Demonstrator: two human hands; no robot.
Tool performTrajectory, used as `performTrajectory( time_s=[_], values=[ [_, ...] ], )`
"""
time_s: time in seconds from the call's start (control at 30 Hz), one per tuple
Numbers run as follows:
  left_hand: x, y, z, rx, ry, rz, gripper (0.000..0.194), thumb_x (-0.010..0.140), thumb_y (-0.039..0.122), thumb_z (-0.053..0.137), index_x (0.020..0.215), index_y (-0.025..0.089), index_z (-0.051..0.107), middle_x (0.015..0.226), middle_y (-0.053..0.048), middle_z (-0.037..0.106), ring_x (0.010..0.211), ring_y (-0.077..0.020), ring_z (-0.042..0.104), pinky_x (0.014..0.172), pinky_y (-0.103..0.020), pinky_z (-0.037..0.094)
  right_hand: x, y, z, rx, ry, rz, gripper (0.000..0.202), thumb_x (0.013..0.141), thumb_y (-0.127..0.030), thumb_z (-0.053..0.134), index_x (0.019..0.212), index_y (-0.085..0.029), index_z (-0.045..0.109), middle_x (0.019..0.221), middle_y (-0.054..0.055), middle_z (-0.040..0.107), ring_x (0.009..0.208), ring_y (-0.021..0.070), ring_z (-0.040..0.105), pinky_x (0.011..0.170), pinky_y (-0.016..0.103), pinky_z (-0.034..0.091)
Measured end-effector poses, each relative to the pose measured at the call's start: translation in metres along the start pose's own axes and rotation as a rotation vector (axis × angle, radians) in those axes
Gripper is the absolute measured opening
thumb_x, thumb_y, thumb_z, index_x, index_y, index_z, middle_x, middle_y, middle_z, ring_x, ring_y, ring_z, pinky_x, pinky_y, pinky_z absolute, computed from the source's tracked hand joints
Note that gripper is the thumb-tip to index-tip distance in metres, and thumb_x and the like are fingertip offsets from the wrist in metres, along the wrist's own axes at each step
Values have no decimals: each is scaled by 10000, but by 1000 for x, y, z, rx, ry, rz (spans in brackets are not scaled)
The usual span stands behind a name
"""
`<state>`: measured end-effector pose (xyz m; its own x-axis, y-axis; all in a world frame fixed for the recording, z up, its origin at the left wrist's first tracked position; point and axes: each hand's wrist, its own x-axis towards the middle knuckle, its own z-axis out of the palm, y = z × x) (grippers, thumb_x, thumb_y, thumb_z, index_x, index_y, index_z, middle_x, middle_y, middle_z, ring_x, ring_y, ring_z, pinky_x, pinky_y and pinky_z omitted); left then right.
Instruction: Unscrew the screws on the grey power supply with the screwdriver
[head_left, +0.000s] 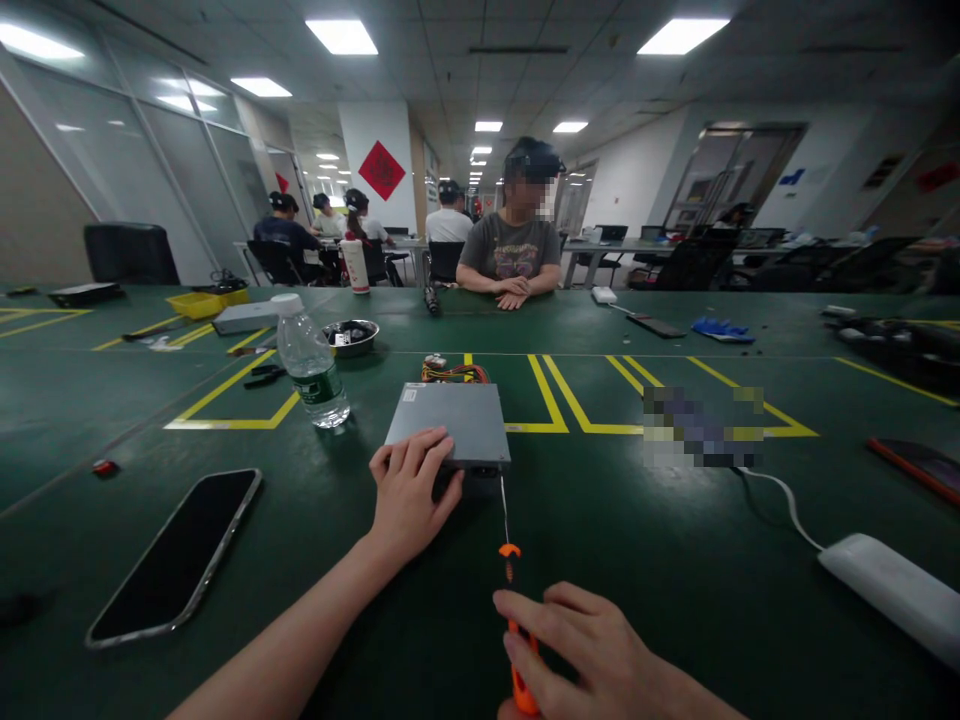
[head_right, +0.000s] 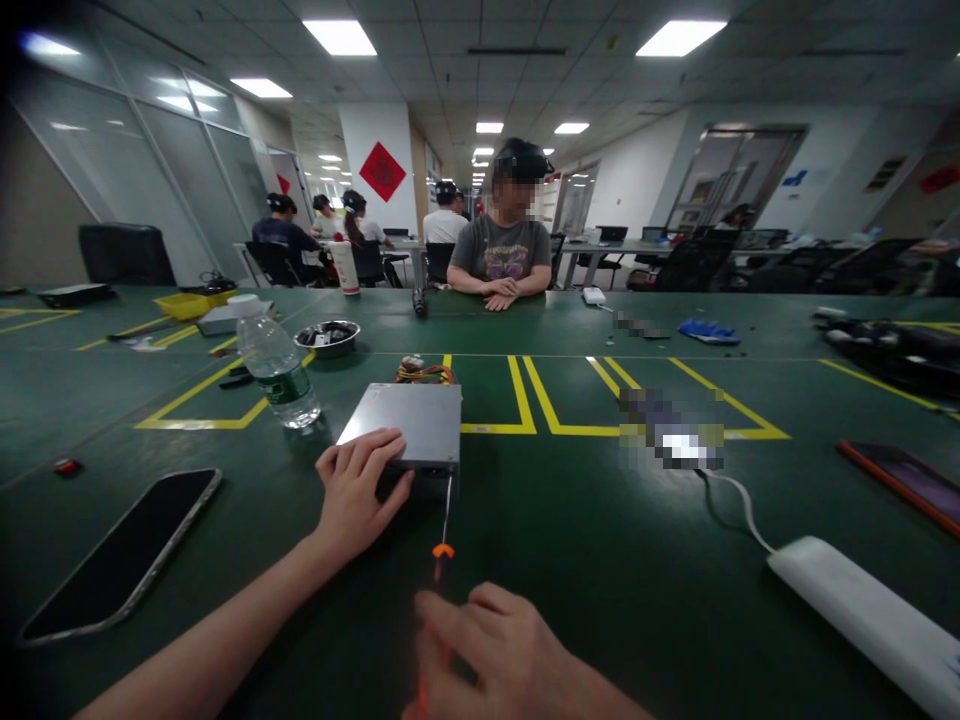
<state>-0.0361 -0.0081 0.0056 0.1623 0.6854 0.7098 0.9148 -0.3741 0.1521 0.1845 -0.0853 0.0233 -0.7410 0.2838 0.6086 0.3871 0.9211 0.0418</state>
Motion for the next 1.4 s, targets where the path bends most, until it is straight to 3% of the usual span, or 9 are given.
performTrajectory(
  time_s=[0.1,0.2,0.3,0.4,0.53,0.73,1.0,1.23,1.4],
  values=[
    [0,0,0,-1,1,-1,265,833,316,511,1088,246,533,1194,-68,590,1111,-241,508,872,-419,270,-3,1,4,42,48,35,270,944,-369,425,880,-142,557,1001,119,662,777,143,643,725,259,509],
    [1,0,0,0,1,-3,265,831,308,515,1088,247,531,1192,-60,592,1109,-235,508,876,-418,267,2,1,1,35,-59,33,264,932,-393,445,987,-159,555,1030,115,652,849,157,639,709,249,510],
    [1,1,0,-1,1,0,264,832,307,514,1087,245,530,1192,-61,591,1107,-234,508,873,-418,267,7,-1,-1,-11,-154,-7,239,913,-374,489,1074,-210,555,1054,101,646,760,144,648,672,252,508],
    [2,1,0,-3,4,0,262,832,305,513,1085,240,531,1190,-66,591,1108,-235,508,871,-416,269,5,-3,2,-11,-91,-23,205,924,-347,475,967,-182,590,1039,104,653,698,129,644,659,253,501],
    [2,2,-1,-8,0,-5,265,830,302,518,1087,242,530,1190,-62,590,1105,-232,510,877,-416,268,-1,-4,6,25,21,-7,218,932,-315,467,816,-158,566,965,103,672,786,135,640,716,256,496],
    [1,1,0,-6,-2,-1,268,826,301,521,1088,245,534,1185,-71,594,1105,-239,506,884,-424,266,4,-4,4,-22,-178,-2,228,868,-330,563,1038,-179,562,1021,91,648,786,152,636,659,246,502],
    [3,3,-5,22,-3,34,274,831,308,507,1095,246,542,1159,-51,609,1104,-232,521,1015,-470,173,1,-5,9,15,-19,8,143,886,-270,526,836,-150,584,954,94,666,798,153,634,706,268,477],
    [4,1,-4,15,-14,36,280,821,309,518,1089,236,550,1163,-57,601,1111,-233,511,999,-441,230,8,-4,6,20,-213,43,255,843,-355,594,1036,-190,576,1031,64,645,818,149,622,681,243,477],
    [4,0,-3,27,-31,41,279,828,321,508,1087,222,544,1176,-69,589,1109,-240,495,948,-434,261,4,-5,11,0,-129,26,164,854,-318,574,915,-169,600,1044,82,652,804,153,632,724,269,471]
  ],
)
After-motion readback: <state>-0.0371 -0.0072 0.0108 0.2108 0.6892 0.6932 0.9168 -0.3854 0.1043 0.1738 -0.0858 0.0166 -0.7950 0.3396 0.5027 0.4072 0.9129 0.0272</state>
